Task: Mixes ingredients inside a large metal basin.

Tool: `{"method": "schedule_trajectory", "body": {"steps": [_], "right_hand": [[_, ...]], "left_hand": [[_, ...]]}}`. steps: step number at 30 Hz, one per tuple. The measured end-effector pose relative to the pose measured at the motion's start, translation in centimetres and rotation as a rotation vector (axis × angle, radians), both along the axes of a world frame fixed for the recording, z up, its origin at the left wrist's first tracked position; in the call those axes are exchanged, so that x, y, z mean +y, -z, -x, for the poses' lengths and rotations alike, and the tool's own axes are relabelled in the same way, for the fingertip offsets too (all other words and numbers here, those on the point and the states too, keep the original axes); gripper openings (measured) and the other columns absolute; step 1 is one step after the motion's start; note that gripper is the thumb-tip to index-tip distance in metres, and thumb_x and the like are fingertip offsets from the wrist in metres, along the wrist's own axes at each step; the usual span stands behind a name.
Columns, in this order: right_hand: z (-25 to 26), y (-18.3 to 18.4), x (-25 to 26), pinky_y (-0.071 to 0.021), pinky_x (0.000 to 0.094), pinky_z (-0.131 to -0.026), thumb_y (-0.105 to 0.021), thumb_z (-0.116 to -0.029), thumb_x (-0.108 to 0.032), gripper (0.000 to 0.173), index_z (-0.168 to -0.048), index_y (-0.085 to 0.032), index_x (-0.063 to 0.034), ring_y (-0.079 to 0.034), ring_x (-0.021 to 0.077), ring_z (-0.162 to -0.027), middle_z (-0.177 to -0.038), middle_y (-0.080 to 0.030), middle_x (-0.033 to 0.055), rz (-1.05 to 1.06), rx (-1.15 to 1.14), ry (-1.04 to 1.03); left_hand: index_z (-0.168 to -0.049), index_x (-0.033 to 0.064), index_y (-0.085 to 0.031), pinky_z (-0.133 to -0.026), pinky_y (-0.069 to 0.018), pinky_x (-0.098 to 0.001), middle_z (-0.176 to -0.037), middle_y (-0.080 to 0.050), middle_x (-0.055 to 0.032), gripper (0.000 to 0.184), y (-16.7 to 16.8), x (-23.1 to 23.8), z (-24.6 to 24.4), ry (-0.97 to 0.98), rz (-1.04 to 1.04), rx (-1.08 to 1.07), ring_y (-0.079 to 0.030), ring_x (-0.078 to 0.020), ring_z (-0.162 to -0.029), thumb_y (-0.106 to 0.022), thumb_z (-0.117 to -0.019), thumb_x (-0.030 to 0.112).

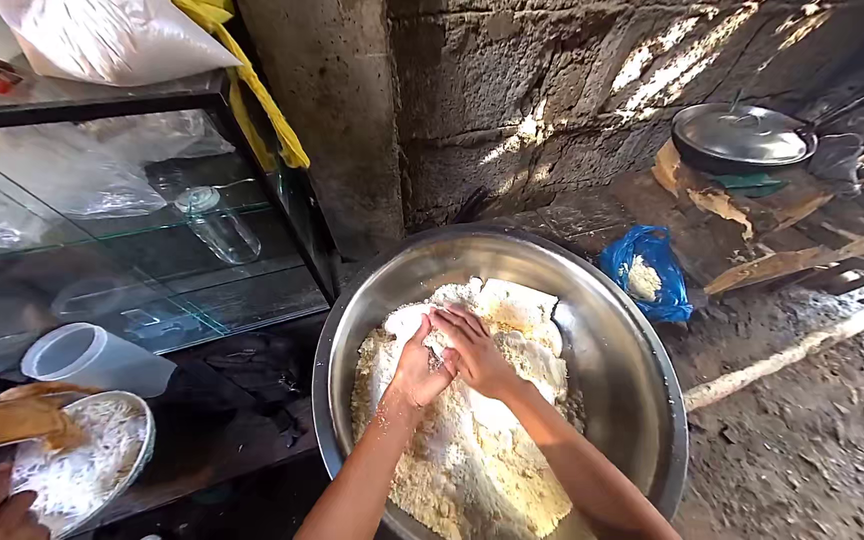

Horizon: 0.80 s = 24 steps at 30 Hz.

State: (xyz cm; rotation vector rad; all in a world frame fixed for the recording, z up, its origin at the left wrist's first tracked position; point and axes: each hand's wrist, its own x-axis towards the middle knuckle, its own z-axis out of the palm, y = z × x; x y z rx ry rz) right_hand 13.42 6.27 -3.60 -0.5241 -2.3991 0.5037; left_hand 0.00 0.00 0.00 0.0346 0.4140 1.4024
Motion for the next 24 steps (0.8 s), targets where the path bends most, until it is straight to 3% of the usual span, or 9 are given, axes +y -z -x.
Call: {"method": "schedule_trajectory", "body": {"steps": [3,6,9,13,17,19,21,22,24], "right_hand": [[-0.9,-2.0,1.1,-0.0483,0.0436,-0.109,-0.049,-0.1022,-0.007,0.033,-0.127,-0.07,-0.0051,-0.063,0.0215,-0.123,-0.126,-0.071,0.0107,0.326,0.176,0.122],[-2.7,-3.8,2.1,-0.059,0.0335,-0.087,-0.055,-0.0998,-0.001,0.023,-0.116,-0.072,-0.002,-0.07,0.015,-0.097,-0.114,-0.073,0.0103,0.766,0.359,0.227],[-4.9,-4.5,2.3,-0.0608,0.032,-0.081,-0.053,-0.1001,0.004,0.026,-0.123,-0.066,0.0035,-0.072,0.0178,-0.091,-0.116,-0.071,0.0144,1.052,0.414,0.217],[-5.0,-5.4,1.4,-0.0358,0.0183,-0.038,-0.046,-0.1086,-0.01,0.027,-0.117,-0.069,0.0007,-0.042,0.0039,-0.042,-0.071,-0.062,0.0043,1.072,0.439,0.382],[-3.9,-5.2,0.6,-0.0375,0.0226,-0.039,-0.028,-0.112,-0.046,0.059,-0.077,-0.055,-0.0064,-0.038,0.0067,-0.037,-0.052,-0.047,-0.0012,1.046,0.409,0.463],[-4.1,-4.4,0.5,-0.0447,0.0239,-0.048,-0.027,-0.1129,-0.042,0.058,-0.083,-0.06,-0.0043,-0.048,0.0081,-0.047,-0.065,-0.058,0.0007,1.055,0.242,0.342],[-4.4,-4.4,0.5,-0.0574,0.0281,-0.065,-0.039,-0.111,-0.018,0.031,-0.115,-0.063,0.0002,-0.065,0.0117,-0.071,-0.097,-0.068,0.0062,1.081,-0.008,0.17],[-4.2,-4.7,0.1,-0.0585,0.0272,-0.064,-0.044,-0.1088,-0.012,0.025,-0.121,-0.063,-0.0013,-0.067,0.0106,-0.071,-0.104,-0.069,0.0063,1.069,-0.093,0.158],[-3.4,-5.1,-0.7,-0.0496,0.0219,-0.048,-0.051,-0.1076,-0.016,0.022,-0.121,-0.065,-0.0045,-0.058,0.006,-0.053,-0.088,-0.071,0.0027,1.011,-0.146,0.203]], "left_hand": [[-0.121,-0.0006,-0.054,-0.088,-0.0603,-0.0395,-0.105,-0.069,-0.014,0.022,-0.3,-0.6,0.2,0.065,-0.04,0.344,-0.071,-0.0228,-0.095,-0.037,-0.1091,0.006],[-0.128,-0.0086,-0.053,-0.092,-0.0604,-0.0406,-0.114,-0.07,-0.0192,0.03,-0.1,-1.2,0.0,0.029,-0.013,0.678,-0.072,-0.0271,-0.101,-0.053,-0.0976,-0.012],[-0.126,-0.0094,-0.06,-0.082,-0.0629,-0.0359,-0.113,-0.072,-0.0199,0.026,-0.3,-0.7,0.5,-0.059,0.024,0.853,-0.075,-0.0258,-0.092,-0.055,-0.1002,-0.006],[-0.114,-0.005,-0.067,-0.052,-0.0524,-0.0229,-0.091,-0.076,-0.0125,0.023,-0.7,-0.8,1.4,-0.081,0.041,1.037,-0.065,-0.0107,-0.056,-0.05,-0.1073,0.009],[-0.095,-0.0042,-0.068,-0.037,-0.0348,-0.0187,-0.053,-0.057,-0.0037,0.054,-0.8,-1.2,2.0,-0.118,0.101,1.108,-0.043,-0.0056,-0.037,-0.033,-0.1131,0.032],[-0.097,-0.002,-0.07,-0.041,-0.0356,-0.0196,-0.056,-0.059,-0.0029,0.062,-0.6,-1.3,2.6,-0.177,0.14,1.128,-0.044,-0.0056,-0.041,-0.026,-0.1132,0.038],[-0.119,0.0006,-0.066,-0.054,-0.0453,-0.0233,-0.08,-0.066,-0.0055,0.042,0.0,-1.3,3.5,-0.203,0.129,1.207,-0.055,-0.0088,-0.058,-0.031,-0.1135,0.022],[-0.129,0.0007,-0.061,-0.065,-0.0529,-0.0277,-0.097,-0.068,-0.0084,0.034,0.2,-1.3,3.9,-0.186,0.105,1.264,-0.064,-0.0126,-0.074,-0.033,-0.1117,0.011],[-0.129,-0.0015,-0.059,-0.076,-0.0605,-0.0333,-0.112,-0.072,-0.0112,0.03,0.3,-1.3,4.2,-0.21,0.066,1.313,-0.072,-0.0172,-0.089,-0.039,-0.1066,-0.002]]}}
